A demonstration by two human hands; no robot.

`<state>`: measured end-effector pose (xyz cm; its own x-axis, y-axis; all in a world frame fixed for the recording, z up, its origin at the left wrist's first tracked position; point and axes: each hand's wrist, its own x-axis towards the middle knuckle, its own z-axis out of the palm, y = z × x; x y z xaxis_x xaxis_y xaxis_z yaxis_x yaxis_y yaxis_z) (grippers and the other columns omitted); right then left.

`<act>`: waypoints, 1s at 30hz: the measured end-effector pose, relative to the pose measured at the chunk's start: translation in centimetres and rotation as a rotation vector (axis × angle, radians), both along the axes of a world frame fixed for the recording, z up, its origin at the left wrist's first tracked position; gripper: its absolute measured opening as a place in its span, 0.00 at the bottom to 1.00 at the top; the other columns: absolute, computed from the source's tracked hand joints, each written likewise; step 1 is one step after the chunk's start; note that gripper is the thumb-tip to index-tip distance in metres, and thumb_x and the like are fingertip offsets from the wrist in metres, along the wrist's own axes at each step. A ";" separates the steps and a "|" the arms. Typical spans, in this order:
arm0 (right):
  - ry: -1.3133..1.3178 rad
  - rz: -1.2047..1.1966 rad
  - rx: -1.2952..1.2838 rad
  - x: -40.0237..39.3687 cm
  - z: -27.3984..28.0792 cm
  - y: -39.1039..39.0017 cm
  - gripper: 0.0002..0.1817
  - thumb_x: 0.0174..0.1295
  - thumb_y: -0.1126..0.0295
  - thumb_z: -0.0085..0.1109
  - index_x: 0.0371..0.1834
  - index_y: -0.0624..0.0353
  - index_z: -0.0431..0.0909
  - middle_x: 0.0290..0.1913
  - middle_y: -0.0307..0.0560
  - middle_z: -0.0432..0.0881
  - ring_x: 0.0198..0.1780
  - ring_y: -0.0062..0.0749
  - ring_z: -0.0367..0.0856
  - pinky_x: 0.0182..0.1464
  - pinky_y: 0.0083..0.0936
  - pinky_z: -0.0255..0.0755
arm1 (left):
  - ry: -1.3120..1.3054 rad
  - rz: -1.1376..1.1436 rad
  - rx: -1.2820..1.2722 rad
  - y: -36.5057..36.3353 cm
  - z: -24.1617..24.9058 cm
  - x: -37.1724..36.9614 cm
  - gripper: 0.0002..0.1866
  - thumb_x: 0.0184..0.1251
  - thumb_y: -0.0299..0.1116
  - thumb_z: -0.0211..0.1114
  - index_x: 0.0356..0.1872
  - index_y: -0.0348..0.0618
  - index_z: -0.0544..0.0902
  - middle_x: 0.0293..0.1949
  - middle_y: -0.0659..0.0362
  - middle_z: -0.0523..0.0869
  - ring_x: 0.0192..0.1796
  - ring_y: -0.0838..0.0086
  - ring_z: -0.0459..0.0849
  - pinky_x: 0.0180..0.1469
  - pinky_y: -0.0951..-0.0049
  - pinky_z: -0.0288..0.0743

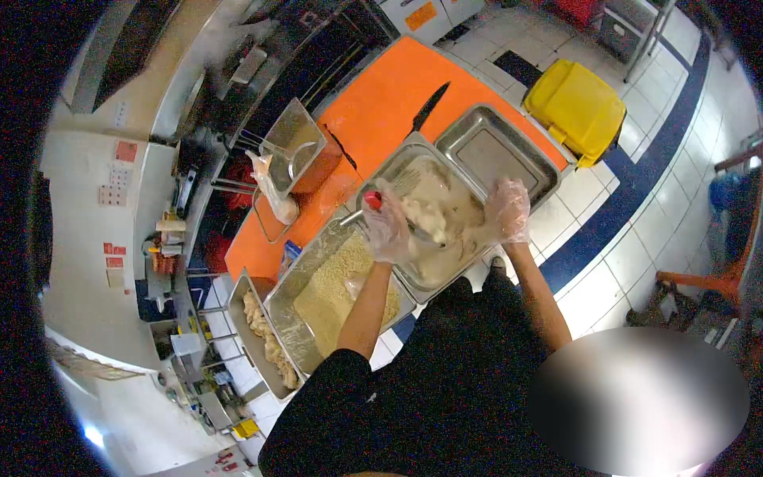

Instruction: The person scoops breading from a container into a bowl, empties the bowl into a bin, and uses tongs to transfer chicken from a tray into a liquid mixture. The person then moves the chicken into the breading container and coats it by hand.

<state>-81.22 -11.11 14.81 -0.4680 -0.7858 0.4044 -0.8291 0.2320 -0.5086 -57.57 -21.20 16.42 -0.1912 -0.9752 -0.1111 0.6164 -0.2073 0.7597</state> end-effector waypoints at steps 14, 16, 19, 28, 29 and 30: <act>-0.068 0.054 -0.131 -0.6 -4.6 0.6 0.13 0.51 0.73 0.59 0.41 0.57 0.78 0.38 0.45 0.79 0.46 0.41 0.76 0.53 0.35 0.69 | -0.617 0.790 -0.503 2.1 20.5 14.4 0.18 0.70 0.52 0.51 0.31 0.48 0.66 0.18 0.64 0.66 0.20 0.79 0.68 0.21 0.79 0.63; 0.087 -0.005 0.117 0.1 -2.2 0.6 0.11 0.52 0.72 0.59 0.40 0.57 0.78 0.41 0.46 0.80 0.45 0.42 0.76 0.51 0.35 0.70 | -0.564 0.840 -0.541 3.6 23.0 17.9 0.17 0.71 0.49 0.51 0.29 0.48 0.65 0.17 0.64 0.66 0.20 0.78 0.68 0.22 0.79 0.64; -0.095 -0.010 0.168 0.4 -0.5 0.0 0.08 0.56 0.70 0.56 0.38 0.57 0.78 0.38 0.52 0.81 0.44 0.48 0.77 0.48 0.40 0.70 | -0.914 0.818 -0.614 7.7 23.9 21.4 0.21 0.74 0.47 0.47 0.25 0.42 0.68 0.18 0.57 0.74 0.23 0.74 0.76 0.25 0.78 0.72; -0.012 0.018 0.123 0.0 -0.5 0.0 0.09 0.61 0.67 0.52 0.35 0.61 0.77 0.34 0.54 0.80 0.40 0.51 0.78 0.42 0.40 0.70 | -0.831 0.870 -0.165 16.0 10.6 27.6 0.13 0.71 0.39 0.55 0.36 0.39 0.79 0.25 0.58 0.82 0.23 0.79 0.78 0.22 0.79 0.71; 0.051 0.030 0.135 -0.1 -1.1 -0.1 0.08 0.61 0.67 0.52 0.36 0.61 0.77 0.34 0.54 0.80 0.40 0.50 0.78 0.42 0.41 0.70 | -0.659 0.936 -0.120 16.3 14.0 25.0 0.15 0.71 0.42 0.55 0.35 0.37 0.79 0.26 0.58 0.82 0.23 0.78 0.78 0.23 0.78 0.72; 0.065 0.045 0.128 0.0 -1.3 -0.3 0.08 0.61 0.67 0.52 0.36 0.61 0.77 0.34 0.54 0.80 0.40 0.50 0.78 0.42 0.41 0.70 | -0.485 0.998 -0.081 16.3 15.8 23.7 0.18 0.71 0.44 0.55 0.35 0.36 0.79 0.27 0.58 0.83 0.24 0.77 0.79 0.23 0.78 0.73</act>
